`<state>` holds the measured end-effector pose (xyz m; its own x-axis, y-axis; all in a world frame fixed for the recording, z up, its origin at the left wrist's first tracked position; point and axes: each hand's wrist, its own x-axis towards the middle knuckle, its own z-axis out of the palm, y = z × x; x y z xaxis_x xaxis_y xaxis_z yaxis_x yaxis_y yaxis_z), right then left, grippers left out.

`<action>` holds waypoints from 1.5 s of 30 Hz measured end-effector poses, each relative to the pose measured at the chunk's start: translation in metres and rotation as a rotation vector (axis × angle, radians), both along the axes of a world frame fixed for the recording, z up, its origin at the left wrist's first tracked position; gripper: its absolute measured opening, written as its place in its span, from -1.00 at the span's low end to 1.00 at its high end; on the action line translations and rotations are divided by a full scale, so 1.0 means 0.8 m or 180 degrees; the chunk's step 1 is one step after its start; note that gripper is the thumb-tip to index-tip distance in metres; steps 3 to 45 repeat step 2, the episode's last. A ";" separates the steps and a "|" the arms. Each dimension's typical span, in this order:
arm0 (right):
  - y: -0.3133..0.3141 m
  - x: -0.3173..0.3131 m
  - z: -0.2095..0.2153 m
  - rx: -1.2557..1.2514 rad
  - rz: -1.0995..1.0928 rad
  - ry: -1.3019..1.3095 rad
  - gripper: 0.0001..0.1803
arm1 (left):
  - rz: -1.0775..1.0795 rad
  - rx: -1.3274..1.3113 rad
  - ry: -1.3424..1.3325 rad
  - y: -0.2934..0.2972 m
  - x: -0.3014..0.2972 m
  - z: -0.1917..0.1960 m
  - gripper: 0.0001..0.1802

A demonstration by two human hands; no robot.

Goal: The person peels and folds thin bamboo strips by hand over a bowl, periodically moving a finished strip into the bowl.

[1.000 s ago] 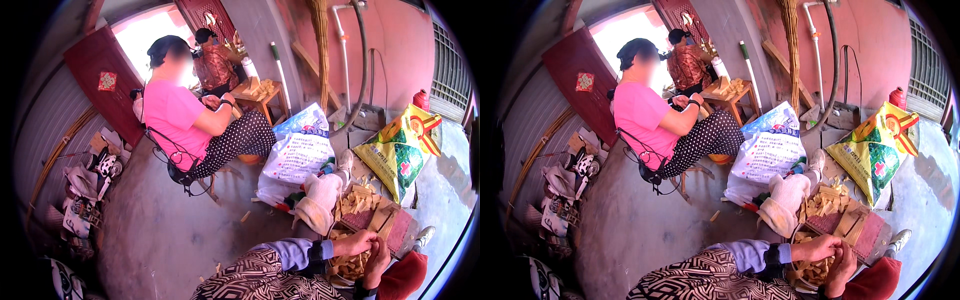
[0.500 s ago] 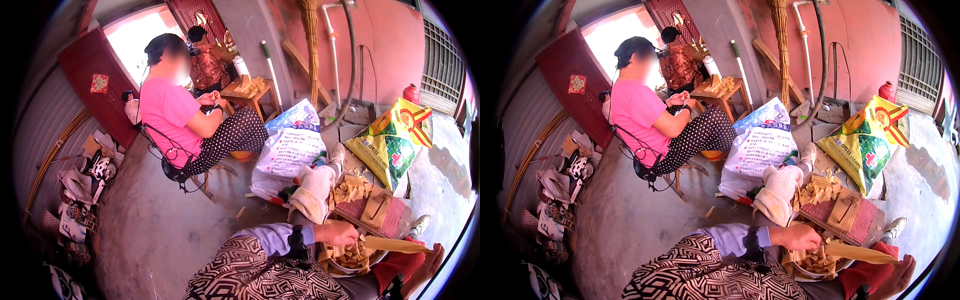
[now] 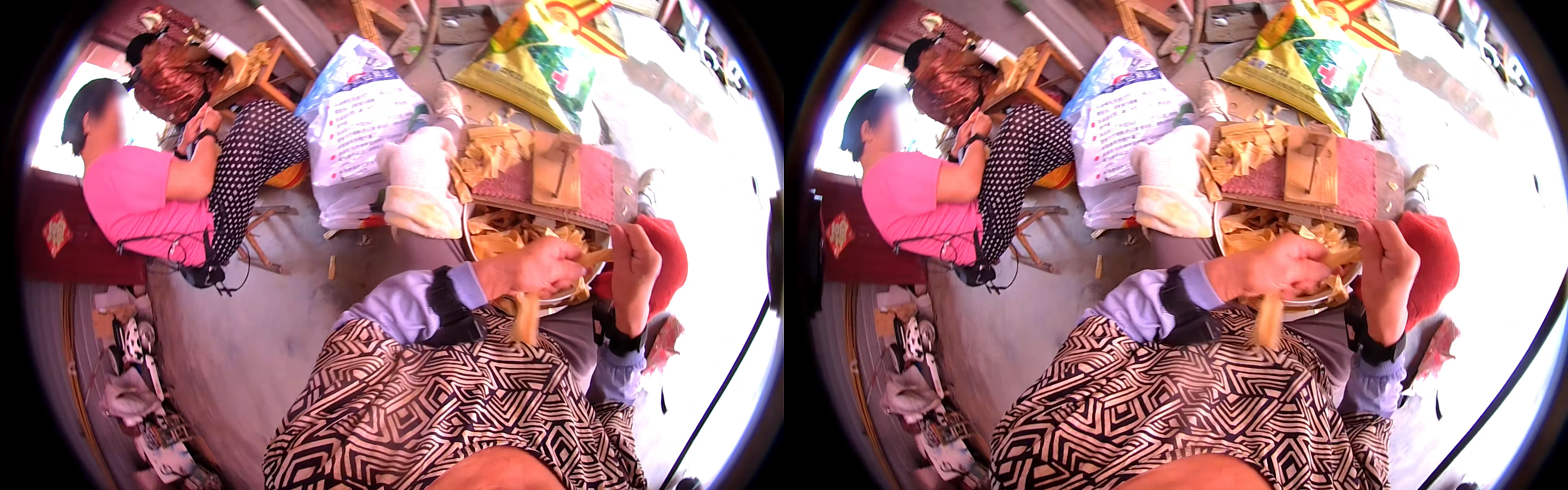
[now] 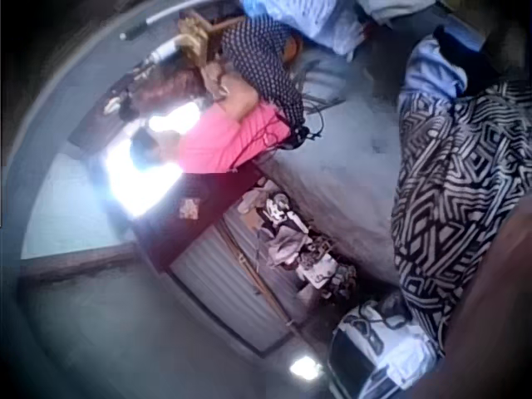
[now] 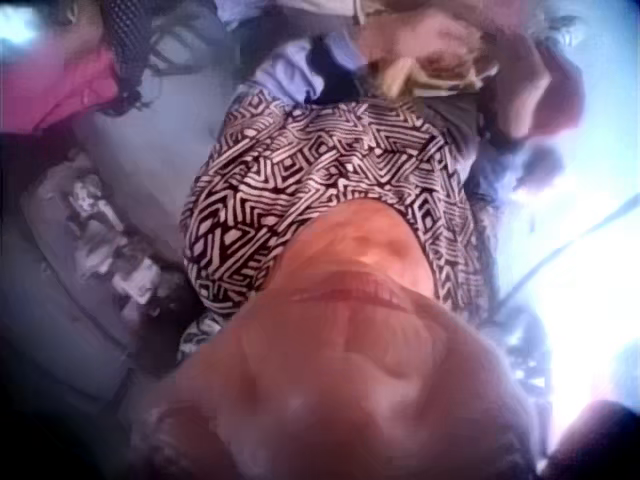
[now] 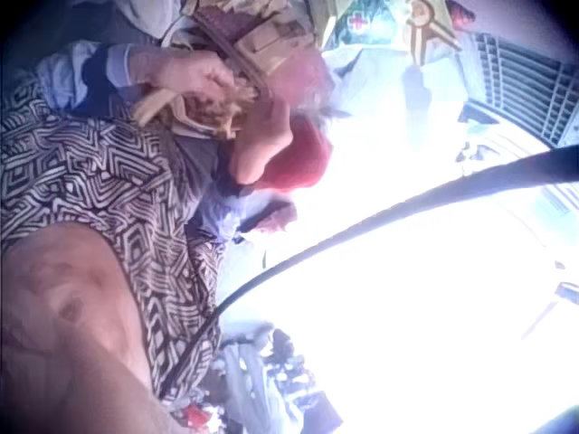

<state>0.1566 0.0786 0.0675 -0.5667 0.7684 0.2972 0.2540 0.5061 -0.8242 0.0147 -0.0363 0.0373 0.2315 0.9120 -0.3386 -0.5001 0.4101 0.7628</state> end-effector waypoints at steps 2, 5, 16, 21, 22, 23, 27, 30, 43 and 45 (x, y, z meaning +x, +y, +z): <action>0.005 0.013 -0.011 -0.0252 -0.0014 -0.0257 -0.86 | -0.0010 0.0433 0.0675 0.007 -0.008 -0.004 -0.76; 0.005 0.013 -0.011 -0.0252 -0.0014 -0.0257 -0.86 | -0.0010 0.0433 0.0675 0.007 -0.008 -0.004 -0.76; 0.005 0.013 -0.011 -0.0252 -0.0014 -0.0257 -0.86 | -0.0010 0.0433 0.0675 0.007 -0.008 -0.004 -0.76; 0.005 0.013 -0.011 -0.0252 -0.0014 -0.0257 -0.86 | -0.0010 0.0433 0.0675 0.007 -0.008 -0.004 -0.76; 0.005 0.013 -0.011 -0.0252 -0.0014 -0.0257 -0.86 | -0.0010 0.0433 0.0675 0.007 -0.008 -0.004 -0.76; 0.005 0.013 -0.011 -0.0252 -0.0014 -0.0257 -0.86 | -0.0010 0.0433 0.0675 0.007 -0.008 -0.004 -0.76; 0.005 0.013 -0.011 -0.0252 -0.0014 -0.0257 -0.86 | -0.0010 0.0433 0.0675 0.007 -0.008 -0.004 -0.76; 0.005 0.013 -0.011 -0.0252 -0.0014 -0.0257 -0.86 | -0.0010 0.0433 0.0675 0.007 -0.008 -0.004 -0.76; 0.005 0.013 -0.011 -0.0252 -0.0014 -0.0257 -0.86 | -0.0010 0.0433 0.0675 0.007 -0.008 -0.004 -0.76; 0.005 0.013 -0.011 -0.0252 -0.0014 -0.0257 -0.86 | -0.0010 0.0433 0.0675 0.007 -0.008 -0.004 -0.76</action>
